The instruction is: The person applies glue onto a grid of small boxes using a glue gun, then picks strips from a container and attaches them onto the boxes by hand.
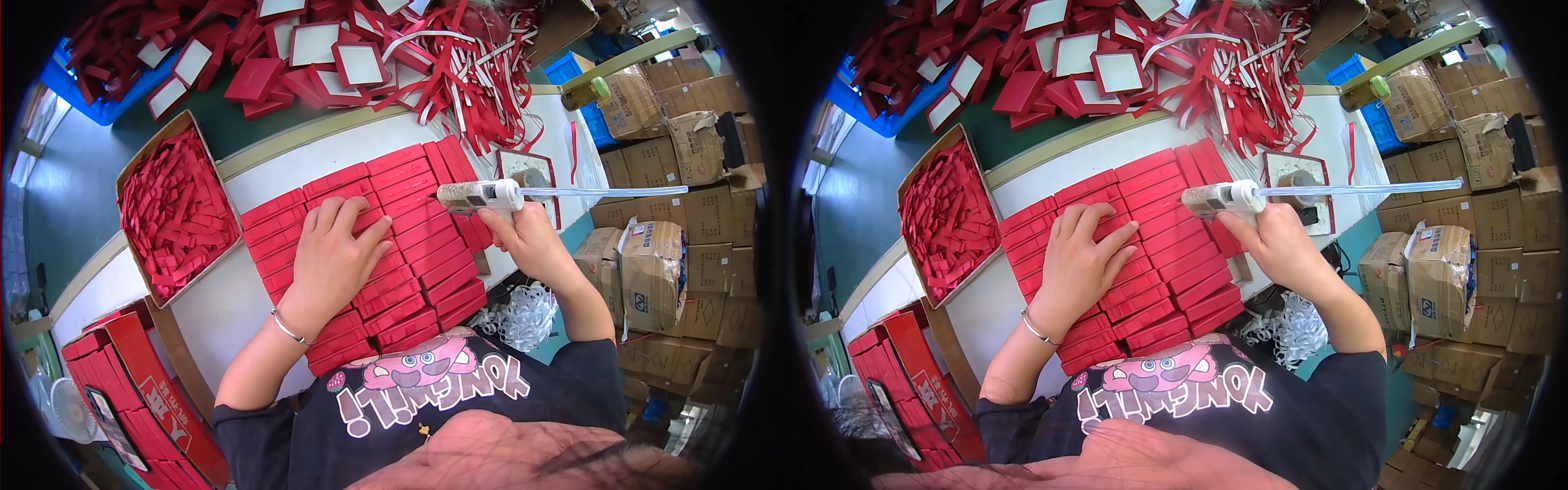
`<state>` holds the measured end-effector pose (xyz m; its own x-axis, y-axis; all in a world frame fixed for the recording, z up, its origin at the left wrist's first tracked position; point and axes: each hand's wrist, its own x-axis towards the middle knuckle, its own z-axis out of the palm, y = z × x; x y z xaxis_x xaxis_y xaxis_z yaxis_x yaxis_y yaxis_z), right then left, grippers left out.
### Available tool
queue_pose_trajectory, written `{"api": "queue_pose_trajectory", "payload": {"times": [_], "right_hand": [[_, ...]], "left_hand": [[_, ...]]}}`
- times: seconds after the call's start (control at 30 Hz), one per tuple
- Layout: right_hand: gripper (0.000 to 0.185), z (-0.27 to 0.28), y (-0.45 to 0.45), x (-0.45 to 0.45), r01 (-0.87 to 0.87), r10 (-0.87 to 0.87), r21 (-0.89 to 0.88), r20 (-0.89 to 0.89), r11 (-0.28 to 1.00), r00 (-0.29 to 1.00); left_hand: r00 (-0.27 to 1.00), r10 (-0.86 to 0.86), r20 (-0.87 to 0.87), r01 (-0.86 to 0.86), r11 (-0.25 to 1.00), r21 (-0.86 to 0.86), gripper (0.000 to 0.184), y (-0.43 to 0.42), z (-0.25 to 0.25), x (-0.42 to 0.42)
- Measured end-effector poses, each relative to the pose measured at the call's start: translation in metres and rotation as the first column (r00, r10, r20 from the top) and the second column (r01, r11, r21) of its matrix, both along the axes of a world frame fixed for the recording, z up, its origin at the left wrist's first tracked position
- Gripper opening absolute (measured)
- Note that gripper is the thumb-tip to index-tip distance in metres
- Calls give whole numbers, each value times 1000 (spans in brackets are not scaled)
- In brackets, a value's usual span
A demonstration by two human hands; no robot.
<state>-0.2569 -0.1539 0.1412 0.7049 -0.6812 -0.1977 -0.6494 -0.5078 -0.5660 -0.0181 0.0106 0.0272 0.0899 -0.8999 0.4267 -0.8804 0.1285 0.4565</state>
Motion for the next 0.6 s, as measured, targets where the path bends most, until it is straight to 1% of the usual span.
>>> {"api": "queue_pose_trajectory", "payload": {"times": [0.03, 0.13, 0.23, 0.33, 0.43, 0.53, 0.6], "right_hand": [[28, 0, -2, -1, 12, -12, 14, -34, 1000, 999], [30, 2, -2, 0, 15, -15, 5, -47, 1000, 999], [33, 8, -6, 2, -66, 55, -70, -151, 995, 987], [35, 16, -5, 10, -150, 124, -144, -174, 978, 977], [35, 15, -9, 10, -234, 162, -228, -295, 945, 942], [36, 35, 5, 18, -231, 191, -184, -211, 955, 959], [34, 35, 5, 11, -159, 154, -80, -67, 984, 986]], "left_hand": [[1000, 0, 2, 0, 1000, 1, 31, 0, 0, 0], [1000, 3, 6, -3, 1000, 2, 31, 0, 0, -1], [1000, 6, 14, -6, 1000, -2, 31, 0, 0, -1], [1000, 6, 23, -6, 1000, -6, 31, 0, 0, -1], [1000, 7, 30, -6, 1000, -7, 30, -1, -1, -1], [999, 6, 46, -7, 1000, 4, 32, 0, 2, -1], [997, 12, 70, -13, 1000, 12, 34, 2, 4, -2]]}}
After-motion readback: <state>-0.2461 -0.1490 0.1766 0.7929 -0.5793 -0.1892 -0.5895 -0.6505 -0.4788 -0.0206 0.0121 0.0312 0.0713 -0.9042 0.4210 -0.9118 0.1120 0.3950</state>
